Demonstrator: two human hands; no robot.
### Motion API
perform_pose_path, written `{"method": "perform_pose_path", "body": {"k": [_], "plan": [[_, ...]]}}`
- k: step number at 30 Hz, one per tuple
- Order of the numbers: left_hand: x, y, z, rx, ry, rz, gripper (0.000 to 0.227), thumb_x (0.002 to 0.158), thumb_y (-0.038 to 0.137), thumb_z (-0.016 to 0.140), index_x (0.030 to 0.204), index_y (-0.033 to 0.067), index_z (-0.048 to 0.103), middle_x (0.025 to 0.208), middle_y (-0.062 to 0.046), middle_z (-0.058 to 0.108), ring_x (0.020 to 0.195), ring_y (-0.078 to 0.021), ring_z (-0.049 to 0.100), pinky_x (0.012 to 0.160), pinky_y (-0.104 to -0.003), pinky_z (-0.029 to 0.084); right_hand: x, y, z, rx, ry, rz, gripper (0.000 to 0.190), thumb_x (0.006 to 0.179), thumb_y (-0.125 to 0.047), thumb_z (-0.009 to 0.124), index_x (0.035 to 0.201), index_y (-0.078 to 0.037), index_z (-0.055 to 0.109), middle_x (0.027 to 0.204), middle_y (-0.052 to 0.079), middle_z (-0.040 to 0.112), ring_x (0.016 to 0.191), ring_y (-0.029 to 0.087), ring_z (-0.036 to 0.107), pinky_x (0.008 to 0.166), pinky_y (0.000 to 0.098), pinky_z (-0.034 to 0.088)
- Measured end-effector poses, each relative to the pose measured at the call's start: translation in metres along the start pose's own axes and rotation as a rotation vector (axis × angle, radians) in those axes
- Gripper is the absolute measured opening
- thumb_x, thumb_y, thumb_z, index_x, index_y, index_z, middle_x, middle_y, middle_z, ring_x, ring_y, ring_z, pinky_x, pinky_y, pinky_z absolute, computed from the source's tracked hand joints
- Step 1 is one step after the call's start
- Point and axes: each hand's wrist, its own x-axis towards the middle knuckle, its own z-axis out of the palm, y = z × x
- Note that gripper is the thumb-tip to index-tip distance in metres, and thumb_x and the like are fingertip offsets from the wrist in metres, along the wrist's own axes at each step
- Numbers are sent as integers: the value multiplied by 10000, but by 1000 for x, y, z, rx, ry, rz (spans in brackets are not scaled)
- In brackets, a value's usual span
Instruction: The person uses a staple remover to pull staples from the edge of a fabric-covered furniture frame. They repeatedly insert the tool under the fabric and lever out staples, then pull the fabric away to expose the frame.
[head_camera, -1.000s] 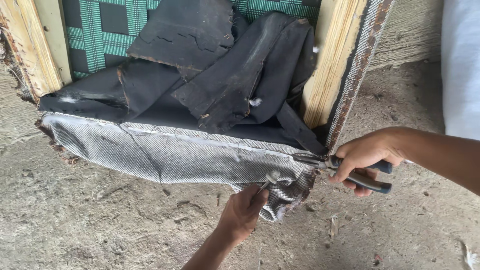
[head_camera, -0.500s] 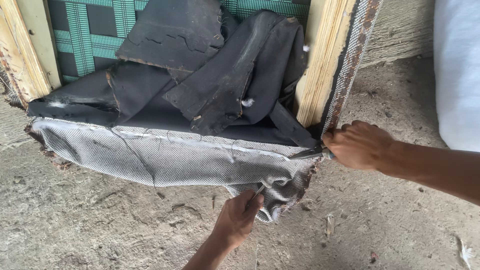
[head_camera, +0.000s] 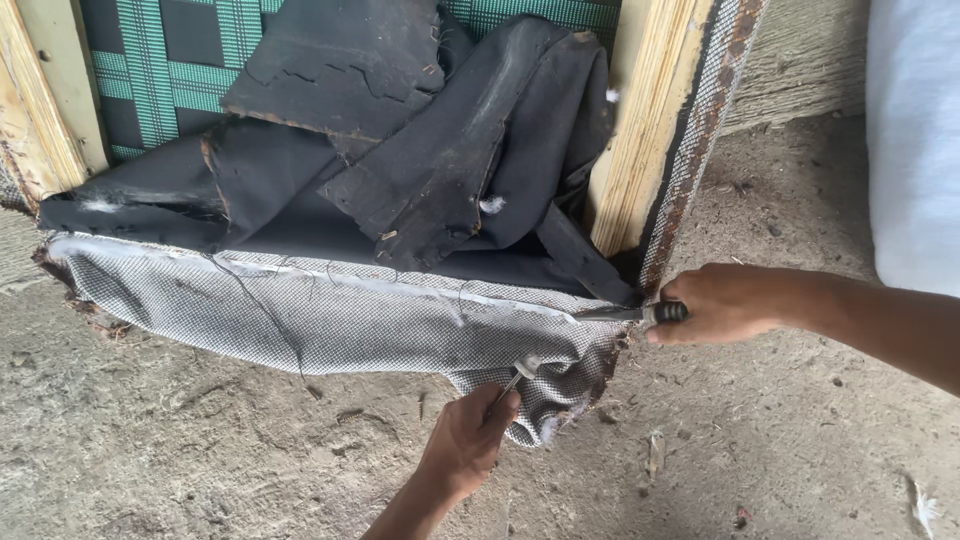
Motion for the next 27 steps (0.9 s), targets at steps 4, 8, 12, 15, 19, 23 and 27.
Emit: {"method": "perform_pose_path", "body": {"k": [4, 8, 12, 15, 19, 23, 27], "plan": [[-2, -1, 0, 4, 1, 2, 415, 1065, 448, 406, 856, 143, 595, 600, 25, 503, 452, -82, 359, 414, -318, 338, -7, 2, -3, 68, -36, -22, 385, 862, -293, 720, 1231, -198, 664, 792, -4, 558, 656, 125, 518, 606, 282, 502], [-7, -5, 0, -34, 11, 35, 412, 1068, 436, 424, 853, 132, 601, 599, 30, 515, 454, -73, 376, 419, -308, 360, -11, 6, 10, -305, 117, 85, 348, 931, -341, 605, 1243, -188, 622, 778, -57, 570, 652, 77, 533, 586, 265, 535], [-7, -6, -1, -20, 16, 18, 412, 1066, 436, 431, 844, 132, 598, 587, 27, 513, 446, -76, 374, 415, -313, 351, -6, 19, 23, 29, 32, 0, 293, 996, -414, 549, 1091, -143, 607, 726, -47, 473, 597, 80, 466, 523, 259, 487], [-7, -5, -1, 0, 14, 11, 408, 1067, 437, 427, 843, 137, 590, 585, 24, 501, 443, -79, 360, 412, -315, 340, 2, 28, 31, 297, -77, -37, 205, 974, -339, 562, 975, -134, 559, 714, -27, 409, 595, 115, 419, 503, 288, 432], [-9, -3, 0, -10, 7, 26, 411, 1069, 437, 417, 838, 136, 574, 583, 26, 505, 439, -73, 369, 408, -314, 348, 9, 31, 32, 211, -81, -73, 55, 923, -157, 561, 964, -123, 575, 730, -20, 413, 621, 142, 443, 516, 304, 423], [-11, -1, -3, -16, -5, 26, 419, 1072, 436, 416, 833, 130, 572, 581, 15, 500, 438, -79, 374, 405, -317, 350, 9, 26, 27, 77, -79, -5, 78, 936, -140, 563, 1013, -152, 558, 756, -22, 460, 660, 135, 462, 554, 300, 443], [-13, -2, -2, -16, 14, 41, 410, 1065, 431, 420, 836, 129, 578, 595, 21, 516, 449, -82, 369, 409, -324, 341, 7, 23, 18, 103, -123, -24, 93, 922, -119, 566, 1013, -96, 572, 758, -8, 479, 657, 143, 481, 545, 307, 454]]}}
